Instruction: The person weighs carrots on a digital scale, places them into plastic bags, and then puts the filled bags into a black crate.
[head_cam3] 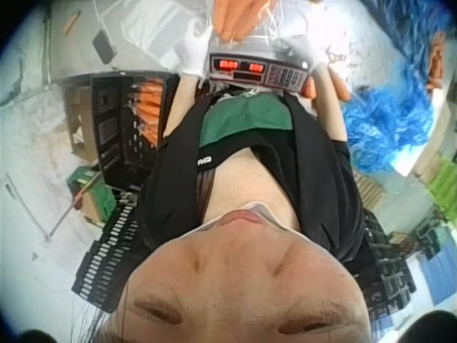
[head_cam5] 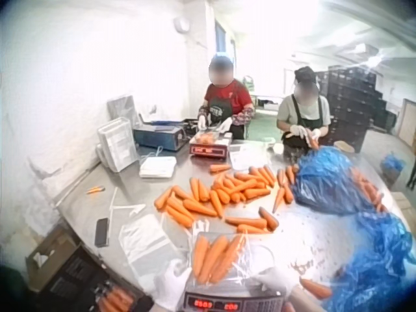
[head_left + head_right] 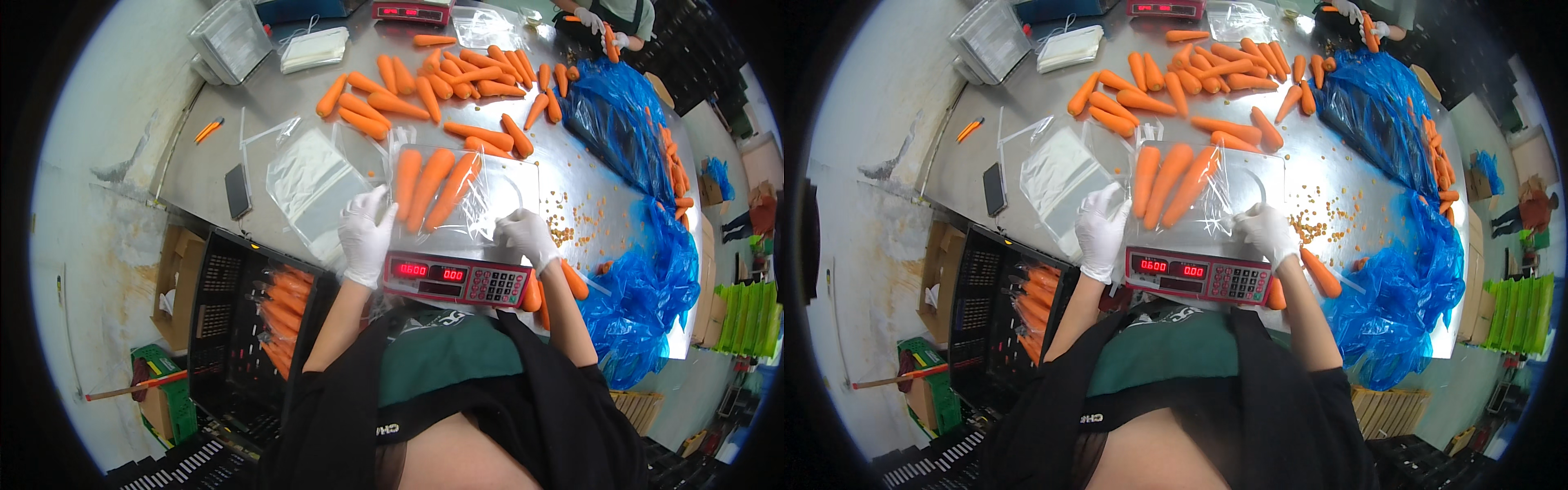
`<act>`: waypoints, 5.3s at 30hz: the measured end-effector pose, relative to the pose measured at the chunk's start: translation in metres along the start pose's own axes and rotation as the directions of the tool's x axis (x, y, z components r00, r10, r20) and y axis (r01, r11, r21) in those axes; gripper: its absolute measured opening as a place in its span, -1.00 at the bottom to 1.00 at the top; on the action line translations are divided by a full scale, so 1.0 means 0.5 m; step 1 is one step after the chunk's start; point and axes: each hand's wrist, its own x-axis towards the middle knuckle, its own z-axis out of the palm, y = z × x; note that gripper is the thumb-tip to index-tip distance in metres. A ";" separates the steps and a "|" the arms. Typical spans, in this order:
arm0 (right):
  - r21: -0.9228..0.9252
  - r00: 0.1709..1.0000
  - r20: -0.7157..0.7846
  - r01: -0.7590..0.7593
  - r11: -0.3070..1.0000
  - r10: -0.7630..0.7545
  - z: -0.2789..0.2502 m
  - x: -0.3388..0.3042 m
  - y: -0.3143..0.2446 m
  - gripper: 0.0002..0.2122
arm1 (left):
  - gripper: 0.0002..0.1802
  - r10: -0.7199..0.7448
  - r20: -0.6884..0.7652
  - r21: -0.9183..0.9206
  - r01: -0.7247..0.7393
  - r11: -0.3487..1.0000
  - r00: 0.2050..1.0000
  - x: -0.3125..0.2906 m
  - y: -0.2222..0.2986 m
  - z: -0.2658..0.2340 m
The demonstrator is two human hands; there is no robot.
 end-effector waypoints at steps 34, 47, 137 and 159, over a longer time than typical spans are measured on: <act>0.393 0.542 0.722 0.190 0.900 -0.430 0.245 -0.197 -0.464 -0.70 | -0.89 -0.356 -0.202 -0.242 0.306 0.921 0.912 -0.200 0.031 -0.327; 0.137 0.532 0.821 0.166 0.977 -0.206 0.382 -0.155 -0.430 -0.74 | -0.90 -0.622 -0.447 0.370 0.766 0.526 0.643 -0.623 -0.386 -0.500; 0.152 0.980 -0.171 0.130 0.980 -0.103 -0.189 0.195 -0.045 -0.59 | -0.28 0.088 0.732 -0.464 0.399 0.791 0.676 0.398 0.104 0.320; -0.390 0.879 -0.401 0.092 0.916 -0.259 0.142 -0.002 -0.149 -0.36 | -0.85 -0.114 0.394 -0.004 0.125 0.992 0.912 -0.024 -0.350 0.003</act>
